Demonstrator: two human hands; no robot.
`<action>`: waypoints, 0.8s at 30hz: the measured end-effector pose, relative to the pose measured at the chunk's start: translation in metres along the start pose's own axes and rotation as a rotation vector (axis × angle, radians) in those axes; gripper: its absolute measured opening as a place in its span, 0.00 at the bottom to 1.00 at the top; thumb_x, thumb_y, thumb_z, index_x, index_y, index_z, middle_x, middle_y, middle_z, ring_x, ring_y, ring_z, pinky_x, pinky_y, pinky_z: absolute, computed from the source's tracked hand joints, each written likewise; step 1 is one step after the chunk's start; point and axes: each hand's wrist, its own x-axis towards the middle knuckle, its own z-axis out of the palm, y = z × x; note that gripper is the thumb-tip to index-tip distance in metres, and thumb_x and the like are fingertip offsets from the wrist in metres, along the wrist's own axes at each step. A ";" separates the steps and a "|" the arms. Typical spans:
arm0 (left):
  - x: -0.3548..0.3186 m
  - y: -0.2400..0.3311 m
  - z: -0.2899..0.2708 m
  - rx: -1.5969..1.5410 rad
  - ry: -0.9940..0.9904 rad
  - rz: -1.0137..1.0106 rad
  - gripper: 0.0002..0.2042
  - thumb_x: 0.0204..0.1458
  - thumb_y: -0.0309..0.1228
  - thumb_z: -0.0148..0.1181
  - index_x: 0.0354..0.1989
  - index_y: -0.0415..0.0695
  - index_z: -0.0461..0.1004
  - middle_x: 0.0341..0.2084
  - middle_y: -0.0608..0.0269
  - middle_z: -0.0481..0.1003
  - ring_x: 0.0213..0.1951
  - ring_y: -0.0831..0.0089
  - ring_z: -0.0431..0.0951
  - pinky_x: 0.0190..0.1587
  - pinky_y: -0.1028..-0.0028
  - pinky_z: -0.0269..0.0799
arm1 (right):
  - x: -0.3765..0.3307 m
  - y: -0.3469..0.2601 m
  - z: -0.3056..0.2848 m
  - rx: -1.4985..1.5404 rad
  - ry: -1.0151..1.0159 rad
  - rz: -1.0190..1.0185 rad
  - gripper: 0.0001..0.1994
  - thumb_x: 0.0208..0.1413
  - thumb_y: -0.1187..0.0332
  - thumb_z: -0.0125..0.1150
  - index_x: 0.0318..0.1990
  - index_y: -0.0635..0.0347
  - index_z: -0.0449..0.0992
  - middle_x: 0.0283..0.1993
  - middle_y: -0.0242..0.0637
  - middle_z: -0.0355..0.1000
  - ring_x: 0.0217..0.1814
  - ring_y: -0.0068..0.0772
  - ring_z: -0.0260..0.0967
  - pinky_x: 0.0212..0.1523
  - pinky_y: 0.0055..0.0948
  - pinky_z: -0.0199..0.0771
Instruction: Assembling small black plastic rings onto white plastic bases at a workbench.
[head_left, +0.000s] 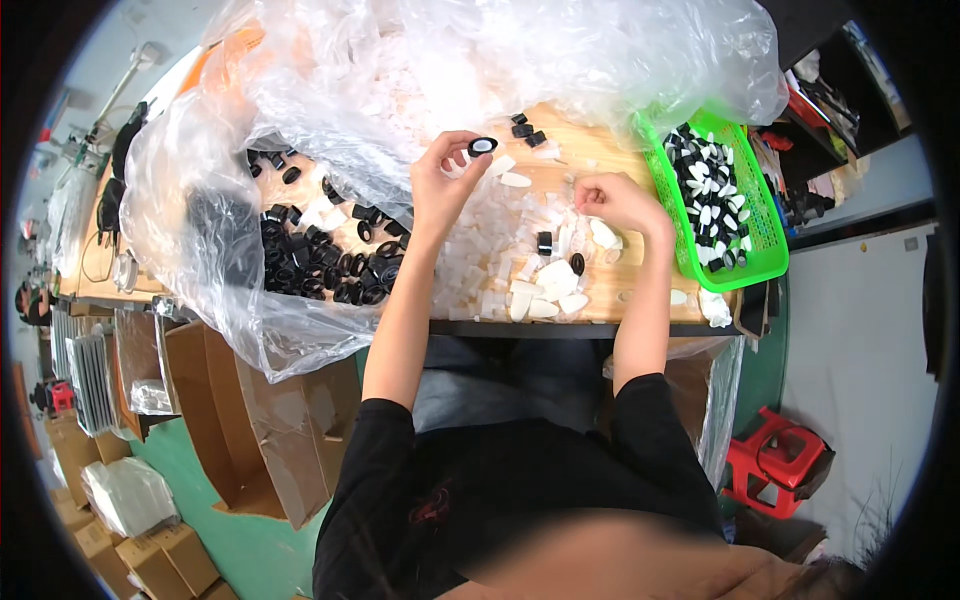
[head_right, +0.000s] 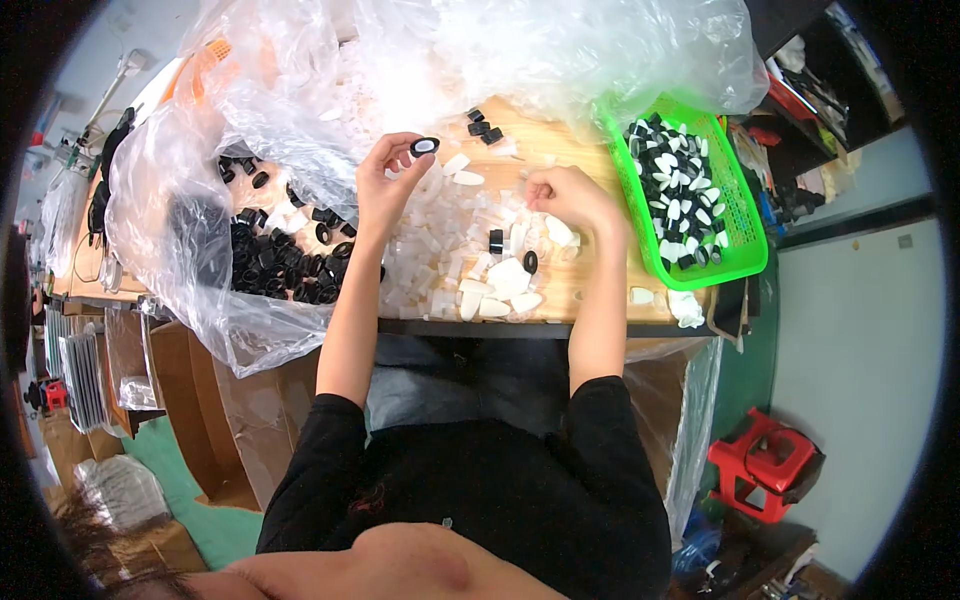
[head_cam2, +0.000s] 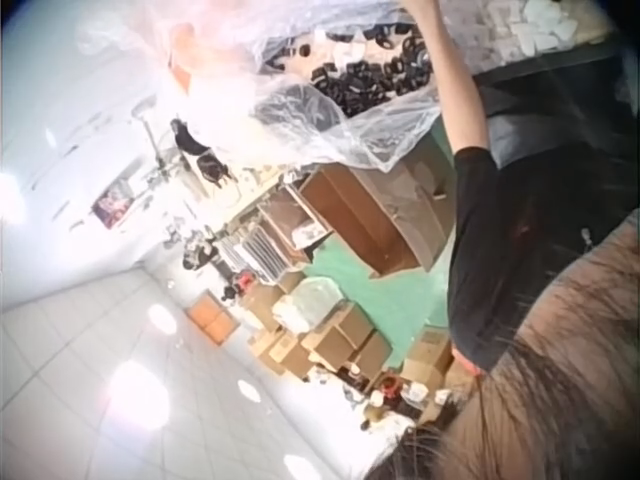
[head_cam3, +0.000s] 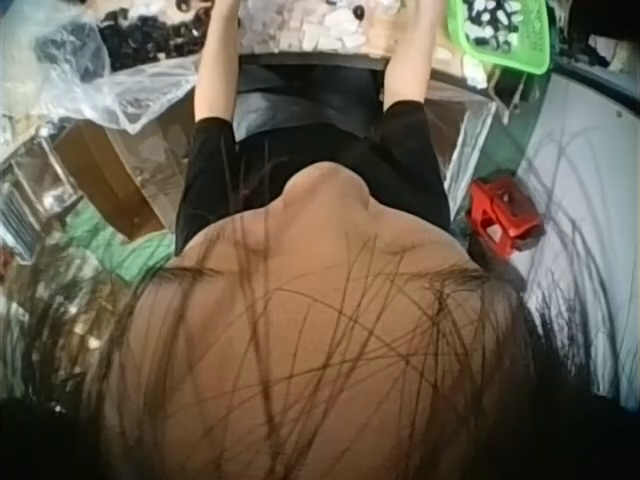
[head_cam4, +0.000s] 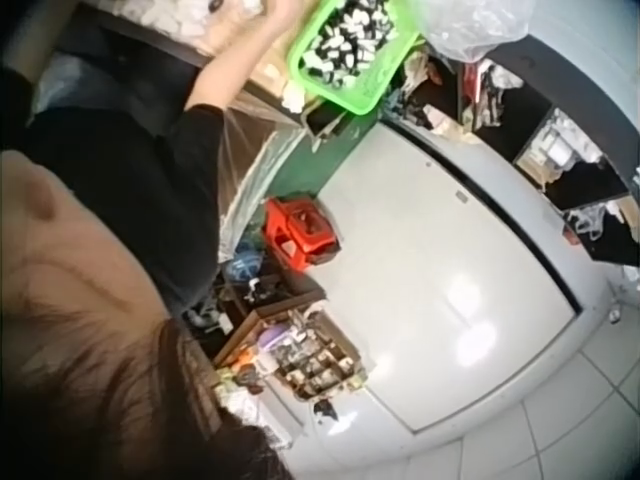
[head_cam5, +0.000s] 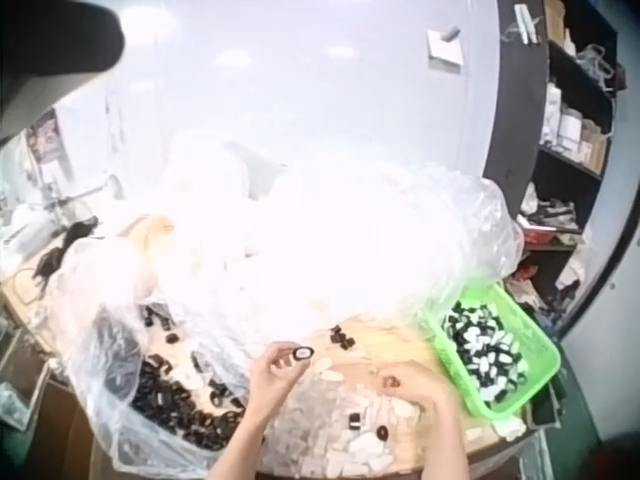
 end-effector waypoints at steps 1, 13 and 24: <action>0.000 -0.001 0.001 0.012 -0.008 0.006 0.12 0.45 0.25 0.69 0.39 0.41 0.78 0.28 0.74 0.78 0.27 0.86 0.65 0.32 0.82 0.59 | -0.006 0.002 0.001 -0.001 0.002 0.004 0.05 0.46 0.79 0.63 0.33 0.62 0.77 0.27 0.33 0.74 0.30 0.24 0.70 0.35 0.25 0.71; -0.007 0.002 0.008 0.070 -0.232 -0.029 0.14 0.45 0.22 0.69 0.42 0.41 0.79 0.19 0.75 0.71 0.20 0.89 0.60 0.24 0.84 0.56 | -0.020 -0.024 0.044 -0.078 0.417 -0.345 0.05 0.48 0.78 0.64 0.33 0.60 0.77 0.42 0.36 0.72 0.43 0.38 0.70 0.44 0.30 0.72; -0.009 -0.003 0.012 -0.299 -0.221 -0.041 0.10 0.50 0.20 0.65 0.40 0.34 0.77 0.35 0.60 0.80 0.35 0.77 0.81 0.41 0.78 0.78 | 0.030 -0.065 0.058 -0.197 0.723 -0.664 0.06 0.50 0.78 0.64 0.37 0.61 0.78 0.40 0.36 0.74 0.42 0.35 0.73 0.39 0.31 0.76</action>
